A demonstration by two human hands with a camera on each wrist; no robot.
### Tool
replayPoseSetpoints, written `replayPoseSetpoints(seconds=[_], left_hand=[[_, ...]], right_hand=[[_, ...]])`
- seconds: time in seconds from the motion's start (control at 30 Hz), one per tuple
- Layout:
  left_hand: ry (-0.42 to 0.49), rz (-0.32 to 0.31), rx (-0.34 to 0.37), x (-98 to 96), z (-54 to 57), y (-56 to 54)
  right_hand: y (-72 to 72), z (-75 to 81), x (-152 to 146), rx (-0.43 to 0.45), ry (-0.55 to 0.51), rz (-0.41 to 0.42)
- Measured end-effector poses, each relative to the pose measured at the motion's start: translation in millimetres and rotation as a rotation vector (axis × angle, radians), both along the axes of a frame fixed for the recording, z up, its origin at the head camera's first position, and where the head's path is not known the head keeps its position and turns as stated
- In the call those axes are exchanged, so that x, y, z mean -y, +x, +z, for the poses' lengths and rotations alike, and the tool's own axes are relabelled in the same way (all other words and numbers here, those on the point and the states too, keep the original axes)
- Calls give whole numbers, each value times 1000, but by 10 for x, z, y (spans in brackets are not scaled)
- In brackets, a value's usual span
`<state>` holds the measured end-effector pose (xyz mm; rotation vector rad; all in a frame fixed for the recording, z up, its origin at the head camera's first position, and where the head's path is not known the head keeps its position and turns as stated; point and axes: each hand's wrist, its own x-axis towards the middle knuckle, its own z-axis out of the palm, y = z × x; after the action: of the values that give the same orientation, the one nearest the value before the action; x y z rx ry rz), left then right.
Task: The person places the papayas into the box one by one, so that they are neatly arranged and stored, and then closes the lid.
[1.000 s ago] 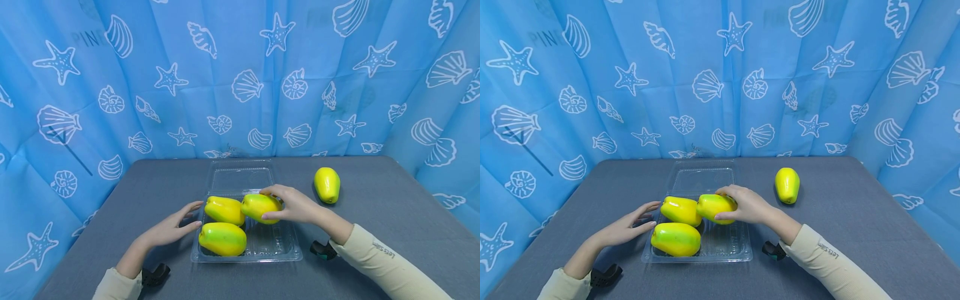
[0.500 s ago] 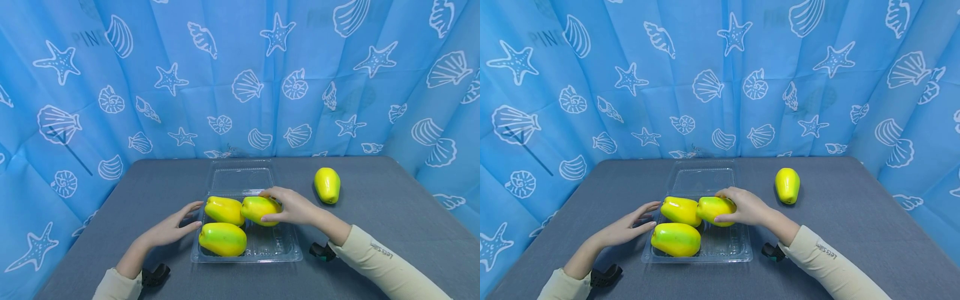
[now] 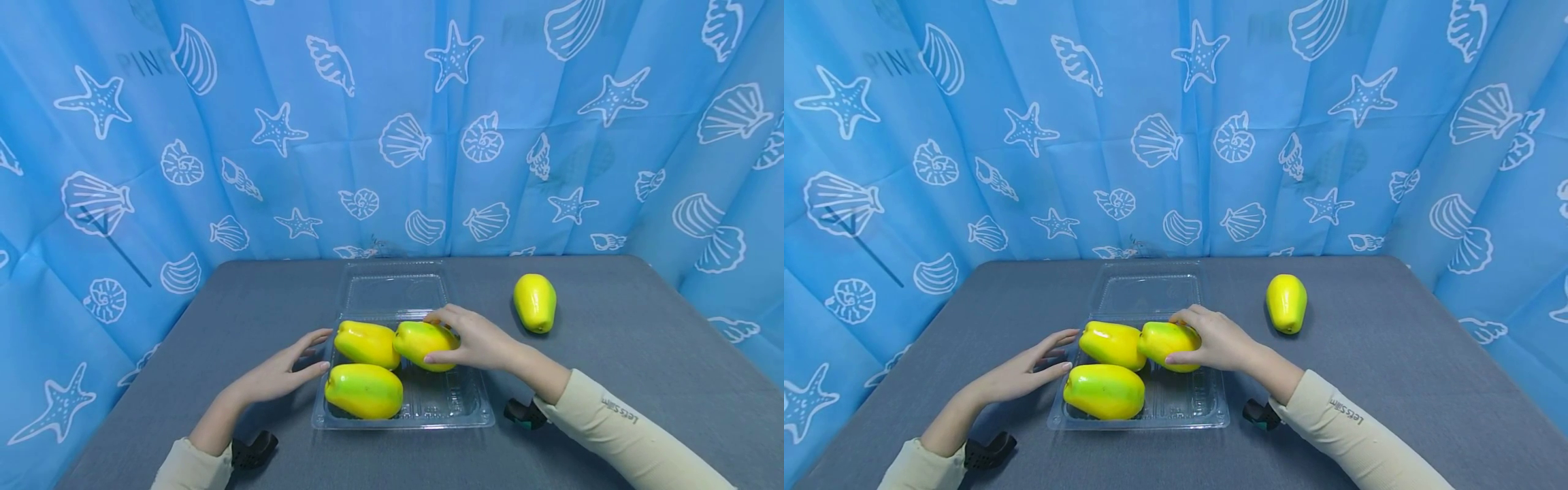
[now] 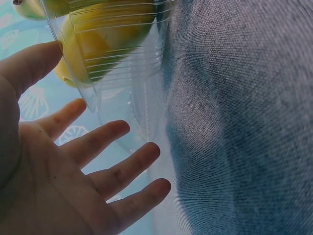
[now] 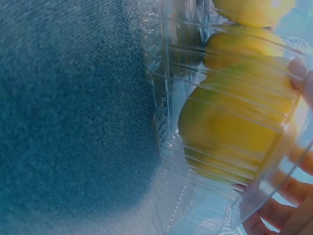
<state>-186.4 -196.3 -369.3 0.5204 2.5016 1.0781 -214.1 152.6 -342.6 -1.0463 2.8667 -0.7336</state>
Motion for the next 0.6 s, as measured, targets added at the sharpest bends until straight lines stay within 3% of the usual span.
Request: replayPoseSetpoints(seconds=[0.6], left_hand=[[9, -12, -3, 6, -9, 0]], right_hand=[[10, -5, 14, 18, 34, -41]])
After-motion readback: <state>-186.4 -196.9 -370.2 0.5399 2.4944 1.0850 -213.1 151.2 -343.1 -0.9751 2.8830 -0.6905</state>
